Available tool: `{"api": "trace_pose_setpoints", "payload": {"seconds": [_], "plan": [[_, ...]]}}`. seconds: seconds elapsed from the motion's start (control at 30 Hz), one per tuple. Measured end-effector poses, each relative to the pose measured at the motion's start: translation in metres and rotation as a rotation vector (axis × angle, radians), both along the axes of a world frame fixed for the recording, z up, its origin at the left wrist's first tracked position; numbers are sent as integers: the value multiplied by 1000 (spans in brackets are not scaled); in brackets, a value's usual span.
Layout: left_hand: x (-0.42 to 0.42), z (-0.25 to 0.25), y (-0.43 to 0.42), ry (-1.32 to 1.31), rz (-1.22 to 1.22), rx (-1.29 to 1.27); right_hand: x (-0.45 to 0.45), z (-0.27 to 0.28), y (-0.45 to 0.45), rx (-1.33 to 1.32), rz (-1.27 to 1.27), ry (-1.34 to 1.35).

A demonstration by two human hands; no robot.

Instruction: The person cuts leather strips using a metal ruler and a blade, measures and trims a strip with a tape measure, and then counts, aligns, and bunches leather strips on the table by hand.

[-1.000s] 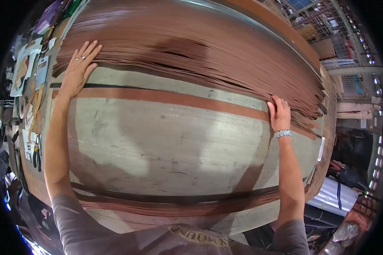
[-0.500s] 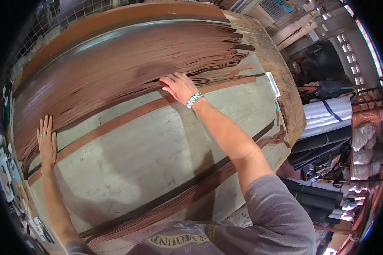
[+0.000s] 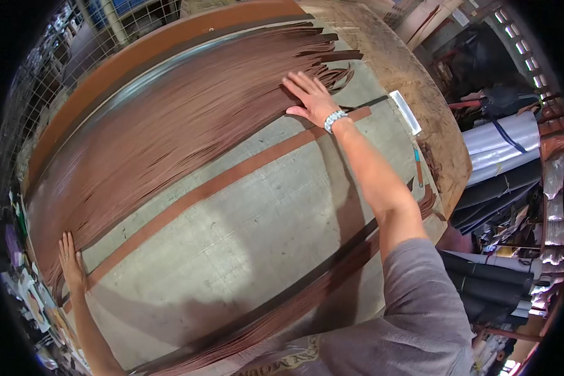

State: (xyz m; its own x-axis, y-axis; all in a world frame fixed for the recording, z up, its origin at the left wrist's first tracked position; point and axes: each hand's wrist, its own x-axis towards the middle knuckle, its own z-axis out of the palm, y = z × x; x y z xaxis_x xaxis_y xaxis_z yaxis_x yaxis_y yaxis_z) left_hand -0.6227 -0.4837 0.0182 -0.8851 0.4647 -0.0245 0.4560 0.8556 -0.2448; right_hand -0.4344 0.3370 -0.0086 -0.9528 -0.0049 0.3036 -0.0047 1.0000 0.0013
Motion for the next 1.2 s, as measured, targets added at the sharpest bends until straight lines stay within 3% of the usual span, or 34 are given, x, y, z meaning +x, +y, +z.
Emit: {"api": "trace_pose_setpoints", "payload": {"seconds": [0.13,0.27,0.37,0.4,0.7,0.83,0.9,0.93,1.2], "plan": [[-5,-5,-3,-2,34,-48,-11,4,20,71,23,-241],[-7,-4,-7,19,7,-16,-7,9,9,148,-32,-238],[-7,2,-3,-6,-61,74,5,9,-33,305,-153,-152],[-5,2,-3,-27,-68,109,12,-11,-37,-9,-156,-115],[-6,-12,3,0,-30,207,24,-14,-42,-104,-108,66],[-4,-22,1,13,-18,255,41,11,17,-104,-246,423],[-3,-21,5,21,24,234,55,6,69,-91,-538,294],[-2,-21,7,25,43,224,57,3,92,-116,-546,250],[4,-18,17,11,44,310,34,13,153,-120,-286,43]]}}
